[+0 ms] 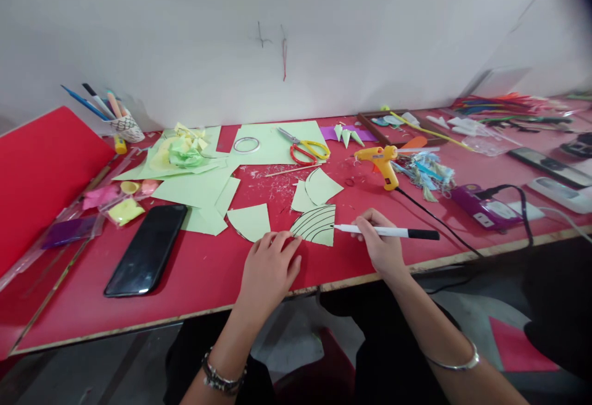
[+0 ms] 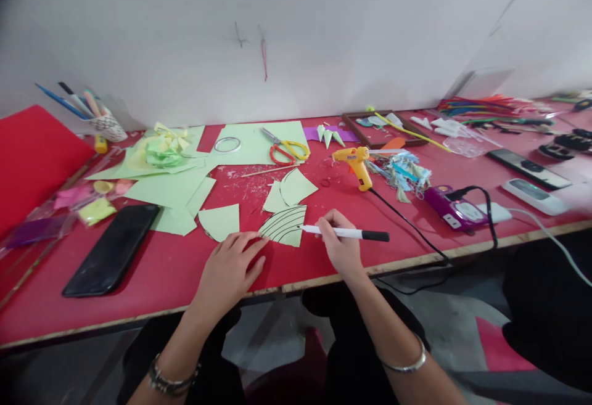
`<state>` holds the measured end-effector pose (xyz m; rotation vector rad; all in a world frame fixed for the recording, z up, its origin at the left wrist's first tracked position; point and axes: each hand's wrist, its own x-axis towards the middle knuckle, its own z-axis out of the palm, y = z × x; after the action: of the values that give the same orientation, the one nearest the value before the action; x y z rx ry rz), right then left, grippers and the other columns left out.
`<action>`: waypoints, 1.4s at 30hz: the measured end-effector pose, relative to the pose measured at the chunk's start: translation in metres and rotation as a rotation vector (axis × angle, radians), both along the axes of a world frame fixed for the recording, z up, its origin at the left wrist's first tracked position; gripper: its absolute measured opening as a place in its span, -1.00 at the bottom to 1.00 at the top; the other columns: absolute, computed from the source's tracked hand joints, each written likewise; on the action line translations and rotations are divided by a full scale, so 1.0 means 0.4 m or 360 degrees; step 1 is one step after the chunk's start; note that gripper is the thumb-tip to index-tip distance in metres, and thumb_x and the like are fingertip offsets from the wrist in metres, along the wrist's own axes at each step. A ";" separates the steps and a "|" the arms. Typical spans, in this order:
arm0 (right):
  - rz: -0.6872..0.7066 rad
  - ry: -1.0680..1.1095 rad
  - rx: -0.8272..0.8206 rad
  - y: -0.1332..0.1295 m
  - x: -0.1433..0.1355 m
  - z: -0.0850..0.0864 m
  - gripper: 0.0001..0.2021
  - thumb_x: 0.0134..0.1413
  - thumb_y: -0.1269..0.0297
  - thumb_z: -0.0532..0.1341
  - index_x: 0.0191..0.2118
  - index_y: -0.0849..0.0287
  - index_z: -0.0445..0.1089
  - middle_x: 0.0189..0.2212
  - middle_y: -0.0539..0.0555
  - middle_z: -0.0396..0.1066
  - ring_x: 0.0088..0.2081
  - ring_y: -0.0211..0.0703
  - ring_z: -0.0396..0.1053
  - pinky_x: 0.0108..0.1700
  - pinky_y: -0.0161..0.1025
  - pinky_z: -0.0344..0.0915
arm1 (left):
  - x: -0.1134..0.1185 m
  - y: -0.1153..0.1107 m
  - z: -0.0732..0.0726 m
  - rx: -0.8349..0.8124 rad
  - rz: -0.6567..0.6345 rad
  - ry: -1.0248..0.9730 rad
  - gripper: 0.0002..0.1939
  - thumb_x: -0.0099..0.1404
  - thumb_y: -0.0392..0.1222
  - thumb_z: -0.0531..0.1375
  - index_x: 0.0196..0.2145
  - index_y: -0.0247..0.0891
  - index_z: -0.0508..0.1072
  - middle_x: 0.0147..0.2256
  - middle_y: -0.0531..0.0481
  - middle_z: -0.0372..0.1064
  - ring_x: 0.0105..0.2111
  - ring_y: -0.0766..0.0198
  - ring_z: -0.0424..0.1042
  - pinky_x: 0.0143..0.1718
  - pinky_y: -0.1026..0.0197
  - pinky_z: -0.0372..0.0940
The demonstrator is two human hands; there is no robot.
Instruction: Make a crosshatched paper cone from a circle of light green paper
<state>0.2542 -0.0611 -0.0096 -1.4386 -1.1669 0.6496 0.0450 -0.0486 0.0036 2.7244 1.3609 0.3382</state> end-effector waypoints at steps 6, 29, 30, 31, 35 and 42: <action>0.0493 -0.0079 -0.0190 0.005 -0.002 0.003 -0.79 0.00 0.22 0.11 -0.58 0.16 0.24 -0.66 -0.03 0.27 -0.58 -0.27 0.22 -0.52 -0.32 0.13 | -0.002 -0.001 -0.002 0.0006 -0.0007 -0.0014 -0.67 0.27 -0.19 -0.05 -0.04 -0.17 0.30 -0.05 -0.03 0.27 -0.07 0.13 0.19 -0.13 0.08 0.22; 0.0196 -0.0184 -0.0111 0.008 0.001 -0.009 -0.75 0.02 0.27 0.06 -0.63 0.14 0.12 -0.70 -0.07 0.14 -0.61 -0.31 0.09 -0.55 -0.33 0.06 | -0.002 0.000 -0.004 0.0050 -0.0014 -0.0033 -0.68 0.27 -0.19 -0.04 -0.05 -0.17 0.32 -0.07 -0.05 0.27 -0.09 0.14 0.21 -0.15 0.09 0.24; 0.0150 -0.0169 -0.0093 0.008 0.001 -0.009 -0.75 0.02 0.28 0.06 -0.63 0.13 0.11 -0.70 -0.07 0.13 -0.61 -0.31 0.09 -0.55 -0.33 0.07 | -0.002 0.000 -0.005 0.0054 -0.0015 -0.0035 -0.68 0.26 -0.19 -0.04 -0.05 -0.17 0.32 -0.08 -0.05 0.27 -0.09 0.15 0.21 -0.15 0.09 0.24; 0.0097 -0.0150 -0.0074 0.008 0.000 -0.010 -0.75 0.01 0.28 0.06 -0.64 0.13 0.10 -0.71 -0.07 0.12 -0.61 -0.31 0.09 -0.55 -0.33 0.06 | -0.002 0.000 -0.005 0.0058 -0.0016 -0.0035 -0.68 0.26 -0.19 -0.03 -0.05 -0.17 0.32 -0.08 -0.06 0.28 -0.09 0.15 0.22 -0.15 0.09 0.24; -0.0100 -0.0064 -0.0025 0.003 -0.002 -0.009 -0.73 0.02 0.29 0.04 -0.65 0.13 0.07 -0.72 -0.09 0.07 -0.62 -0.31 0.06 -0.57 -0.34 0.04 | -0.001 0.001 -0.004 0.0060 -0.0017 -0.0027 -0.68 0.26 -0.19 -0.03 -0.05 -0.17 0.32 -0.08 -0.06 0.28 -0.09 0.14 0.22 -0.15 0.09 0.24; 0.0258 -0.0012 -0.0049 -0.005 0.001 -0.001 -0.74 0.03 0.26 0.05 -0.63 0.14 0.13 -0.69 -0.05 0.16 -0.60 -0.29 0.12 -0.54 -0.32 0.06 | -0.001 0.001 -0.005 0.0053 -0.0025 -0.0027 -0.68 0.27 -0.20 -0.05 -0.05 -0.18 0.31 -0.08 -0.05 0.27 -0.09 0.15 0.21 -0.14 0.10 0.23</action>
<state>0.2547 -0.0631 -0.0100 -1.3822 -1.2936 0.7778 0.0445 -0.0482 0.0017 2.7511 1.3409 0.3857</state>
